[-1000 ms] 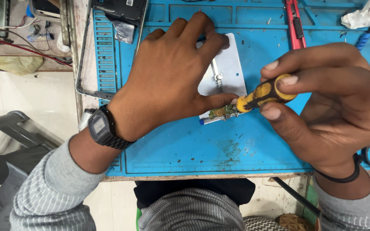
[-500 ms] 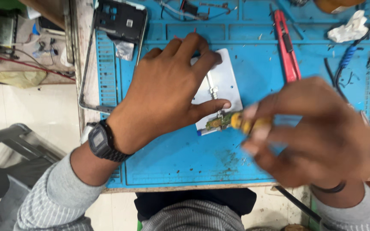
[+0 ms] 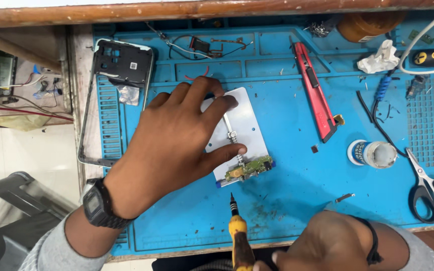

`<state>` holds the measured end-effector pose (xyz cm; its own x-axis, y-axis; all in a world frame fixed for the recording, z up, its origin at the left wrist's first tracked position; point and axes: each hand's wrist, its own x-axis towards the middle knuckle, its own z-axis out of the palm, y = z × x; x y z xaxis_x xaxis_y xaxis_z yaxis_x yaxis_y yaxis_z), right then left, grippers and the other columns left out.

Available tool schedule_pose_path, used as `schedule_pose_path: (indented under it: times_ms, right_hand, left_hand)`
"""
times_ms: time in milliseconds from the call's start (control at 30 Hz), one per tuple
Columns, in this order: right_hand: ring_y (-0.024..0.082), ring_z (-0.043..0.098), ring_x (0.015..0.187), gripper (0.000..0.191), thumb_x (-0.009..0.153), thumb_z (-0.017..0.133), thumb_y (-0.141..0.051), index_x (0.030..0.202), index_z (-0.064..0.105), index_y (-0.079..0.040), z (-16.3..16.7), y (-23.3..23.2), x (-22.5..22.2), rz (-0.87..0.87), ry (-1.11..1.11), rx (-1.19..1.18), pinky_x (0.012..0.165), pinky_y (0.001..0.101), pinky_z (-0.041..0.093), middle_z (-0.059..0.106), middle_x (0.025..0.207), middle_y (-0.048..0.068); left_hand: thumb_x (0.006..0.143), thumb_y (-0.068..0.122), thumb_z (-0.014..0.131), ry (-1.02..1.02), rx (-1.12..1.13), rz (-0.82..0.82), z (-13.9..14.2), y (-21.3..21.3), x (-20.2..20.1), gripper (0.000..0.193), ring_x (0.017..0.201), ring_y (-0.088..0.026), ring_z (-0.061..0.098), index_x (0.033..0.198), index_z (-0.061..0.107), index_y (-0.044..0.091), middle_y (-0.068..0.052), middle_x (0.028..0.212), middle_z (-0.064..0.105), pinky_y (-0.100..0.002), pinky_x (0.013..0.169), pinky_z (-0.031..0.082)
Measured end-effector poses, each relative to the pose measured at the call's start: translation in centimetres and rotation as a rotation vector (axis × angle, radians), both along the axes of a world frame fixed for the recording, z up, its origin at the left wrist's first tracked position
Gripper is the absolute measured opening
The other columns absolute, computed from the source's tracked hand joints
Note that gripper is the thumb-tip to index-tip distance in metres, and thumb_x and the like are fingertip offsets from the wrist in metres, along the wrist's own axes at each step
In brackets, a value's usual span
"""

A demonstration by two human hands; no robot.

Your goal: The person uses a utility knife to trim and position a spring-loaded component on a white plastic plate, then aligns the part and a small circuit board on the plate. They then use a screwdriver to drive screws securing the assembly and hold up the finished plate.

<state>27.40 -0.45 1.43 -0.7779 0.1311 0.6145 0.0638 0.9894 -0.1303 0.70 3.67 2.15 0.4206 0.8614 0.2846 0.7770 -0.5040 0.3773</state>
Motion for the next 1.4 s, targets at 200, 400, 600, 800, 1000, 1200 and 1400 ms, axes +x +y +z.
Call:
schedule_pose_path:
  times_ms: [200, 400, 600, 800, 1000, 1200, 1400]
  right_hand:
    - [0.011, 0.068, 0.085, 0.017, 0.09, 0.084, -0.022, 0.103, 0.074, -0.02, 0.7, 1.1, 0.4, -0.039, -0.026, -0.01, 0.068, 0.0283, 0.052, 0.068, 0.11, -0.007]
    - [0.012, 0.068, 0.086, 0.017, 0.09, 0.084, -0.022, 0.104, 0.073, -0.02, 1.9, 7.3, -2.0, -0.248, -0.077, -0.072, 0.069, 0.0285, 0.052, 0.068, 0.111, -0.007]
    - [0.012, 0.067, 0.086, 0.018, 0.09, 0.083, -0.023, 0.104, 0.072, -0.02, 2.5, 13.0, -4.1, -0.458, -0.156, -0.098, 0.069, 0.0287, 0.052, 0.067, 0.112, -0.007]
    - [0.012, 0.067, 0.087, 0.018, 0.091, 0.082, -0.023, 0.105, 0.072, -0.02, 2.9, 15.6, -5.0, -0.52, -0.21, -0.118, 0.07, 0.029, 0.053, 0.066, 0.114, -0.007]
    - [0.012, 0.067, 0.087, 0.018, 0.091, 0.081, -0.023, 0.106, 0.071, -0.021, 3.1, 16.2, -5.1, -0.539, -0.22, -0.122, 0.071, 0.0292, 0.053, 0.066, 0.115, -0.007]
    - [0.012, 0.067, 0.088, 0.019, 0.091, 0.081, -0.023, 0.106, 0.07, -0.021, 3.2, 15.1, -4.6, -0.52, -0.197, -0.106, 0.072, 0.0294, 0.053, 0.065, 0.116, -0.007]
    - [0.012, 0.067, 0.088, 0.019, 0.091, 0.08, -0.023, 0.107, 0.069, -0.021, 3.1, 11.2, -3.2, -0.384, -0.147, -0.04, 0.073, 0.0296, 0.053, 0.065, 0.118, -0.007]
  left_hand:
    - [0.082, 0.046, 0.081, 0.012, -0.024, -0.001, 0.3, 0.1, 0.1, 0.058, 0.103, -0.035, 0.062, 0.12, 0.066, 0.006, -0.015, 0.122, 0.059, -0.049, 0.074, 0.052]
    - [0.083, 0.046, 0.08, 0.026, -0.023, -0.004, 0.3, 0.1, 0.1, 0.058, 0.105, -0.036, 0.062, 0.123, 0.064, 0.007, -0.016, 0.124, 0.059, -0.049, 0.078, 0.051]
    - [0.083, 0.045, 0.081, 0.006, -0.039, -0.014, 0.5, 0.2, -0.1, 0.058, 0.107, -0.036, 0.062, 0.122, 0.064, 0.007, -0.016, 0.126, 0.059, -0.049, 0.08, 0.051]
    - [0.083, 0.045, 0.081, 0.005, -0.048, -0.02, 0.5, 0.1, -0.1, 0.058, 0.109, -0.037, 0.061, 0.124, 0.063, 0.007, -0.017, 0.127, 0.058, -0.049, 0.08, 0.05]
    - [0.083, 0.045, 0.08, 0.024, -0.052, -0.023, 0.6, 0.1, -0.1, 0.059, 0.11, -0.037, 0.061, 0.124, 0.062, 0.008, -0.018, 0.129, 0.057, -0.049, 0.079, 0.05]
    - [0.084, 0.045, 0.079, 0.027, -0.066, -0.029, 0.6, 0.1, -0.1, 0.058, 0.111, -0.037, 0.06, 0.125, 0.062, 0.008, -0.017, 0.13, 0.057, -0.05, 0.081, 0.05]
    - [0.084, 0.045, 0.079, 0.029, -0.059, -0.034, 0.7, 0.1, -0.2, 0.058, 0.111, -0.037, 0.06, 0.125, 0.062, 0.008, -0.017, 0.13, 0.057, -0.05, 0.082, 0.05]
